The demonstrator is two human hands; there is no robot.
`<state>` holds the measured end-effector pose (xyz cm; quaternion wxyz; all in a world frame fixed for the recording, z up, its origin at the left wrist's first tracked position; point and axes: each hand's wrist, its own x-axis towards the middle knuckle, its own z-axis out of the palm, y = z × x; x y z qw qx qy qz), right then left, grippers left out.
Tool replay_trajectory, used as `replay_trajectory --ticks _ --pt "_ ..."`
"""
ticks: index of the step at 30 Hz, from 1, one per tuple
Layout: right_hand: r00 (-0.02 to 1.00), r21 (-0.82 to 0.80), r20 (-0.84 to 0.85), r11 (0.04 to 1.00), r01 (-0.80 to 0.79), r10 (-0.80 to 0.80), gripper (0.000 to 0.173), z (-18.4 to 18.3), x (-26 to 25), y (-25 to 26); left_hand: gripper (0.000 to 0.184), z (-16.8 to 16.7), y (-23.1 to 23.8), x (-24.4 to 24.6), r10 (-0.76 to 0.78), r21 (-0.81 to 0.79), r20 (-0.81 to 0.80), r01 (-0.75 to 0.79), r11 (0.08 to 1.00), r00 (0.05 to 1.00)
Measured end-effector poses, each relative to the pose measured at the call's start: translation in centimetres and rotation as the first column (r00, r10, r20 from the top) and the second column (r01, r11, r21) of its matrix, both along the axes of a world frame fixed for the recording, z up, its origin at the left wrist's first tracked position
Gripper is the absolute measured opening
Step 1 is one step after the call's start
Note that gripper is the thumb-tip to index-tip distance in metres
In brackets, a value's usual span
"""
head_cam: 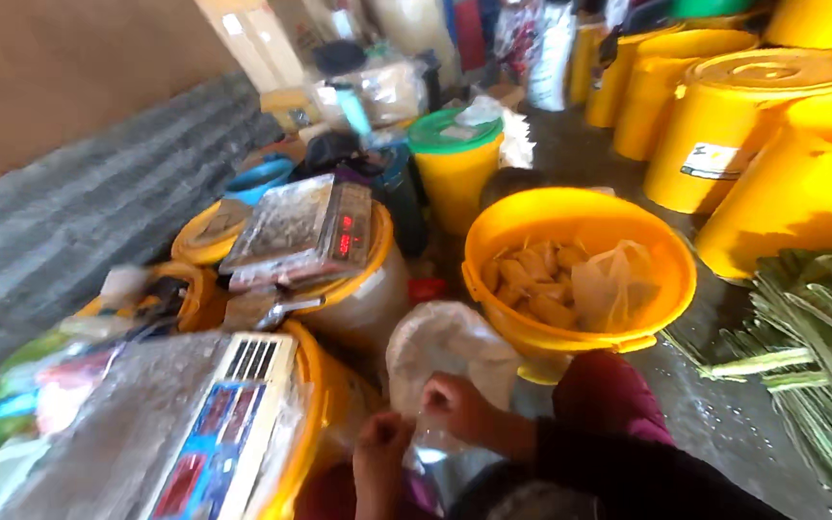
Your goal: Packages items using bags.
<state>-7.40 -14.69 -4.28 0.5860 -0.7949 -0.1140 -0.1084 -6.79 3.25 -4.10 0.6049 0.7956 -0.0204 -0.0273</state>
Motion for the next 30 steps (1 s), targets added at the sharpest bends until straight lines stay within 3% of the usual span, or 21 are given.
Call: replay_trajectory --ticks 1,3,6,9,12,14,17,20,22,26,30 --pt "0.996 -0.094 0.085 0.995 -0.024 0.032 0.012 0.4 -0.1 0.0 0.021 0.3 0.0 0.2 -0.039 0.201 0.087 0.021 0.979 0.995" --pt "0.965 -0.299 0.204 0.949 -0.101 0.167 0.012 0.4 -0.1 -0.2 0.014 1.0 0.3 0.6 -0.098 0.404 0.187 0.014 0.915 0.978" --pt "0.956 -0.518 -0.006 0.817 -0.253 0.292 0.019 0.6 -0.1 0.1 0.012 2.2 1.4 1.0 -0.106 0.444 0.116 0.044 0.895 0.988" --pt "0.964 -0.655 -0.192 0.708 -0.266 0.185 0.033 1.5 1.3 1.1 0.009 0.5 2.0 0.9 -0.202 0.396 0.284 0.077 0.915 0.937" --pt "0.972 -0.733 -0.211 0.641 -0.229 0.105 0.028 3.0 3.4 1.7 0.013 0.3 2.7 1.0 -0.267 0.522 0.359 0.044 0.852 0.894" --pt "0.937 -0.734 -0.329 0.592 -0.331 0.116 0.027 3.7 4.5 2.2 0.018 0.6 3.3 1.0 -0.255 0.575 0.299 0.039 0.817 0.920" --pt "0.821 -0.606 -0.495 0.564 -0.561 0.285 0.029 2.6 5.9 2.8 0.025 -0.8 4.7 1.3 -0.218 0.602 0.238 0.032 0.798 0.947" --pt "0.748 -0.419 -0.497 0.633 -0.651 0.440 0.028 0.3 7.2 2.8 0.027 -3.4 6.3 1.1 -0.198 0.557 0.176 0.069 0.828 0.964" --pt "0.770 -0.349 -0.486 0.716 -0.604 0.413 0.029 -0.7 8.4 2.7 0.026 -4.5 7.1 1.3 -0.163 0.518 0.133 0.072 0.852 0.978" --pt "0.797 -0.262 -0.571 0.877 -0.402 0.194 0.030 -2.9 10.7 2.2 0.019 -5.7 8.6 2.5 -0.069 0.533 0.142 -0.017 0.846 0.987" --pt "0.615 -0.206 -0.786 0.965 -0.161 -0.065 0.035 -9.7 12.1 -1.0 0.025 -3.6 6.3 6.9 -0.042 0.564 0.036 0.014 0.826 0.998"
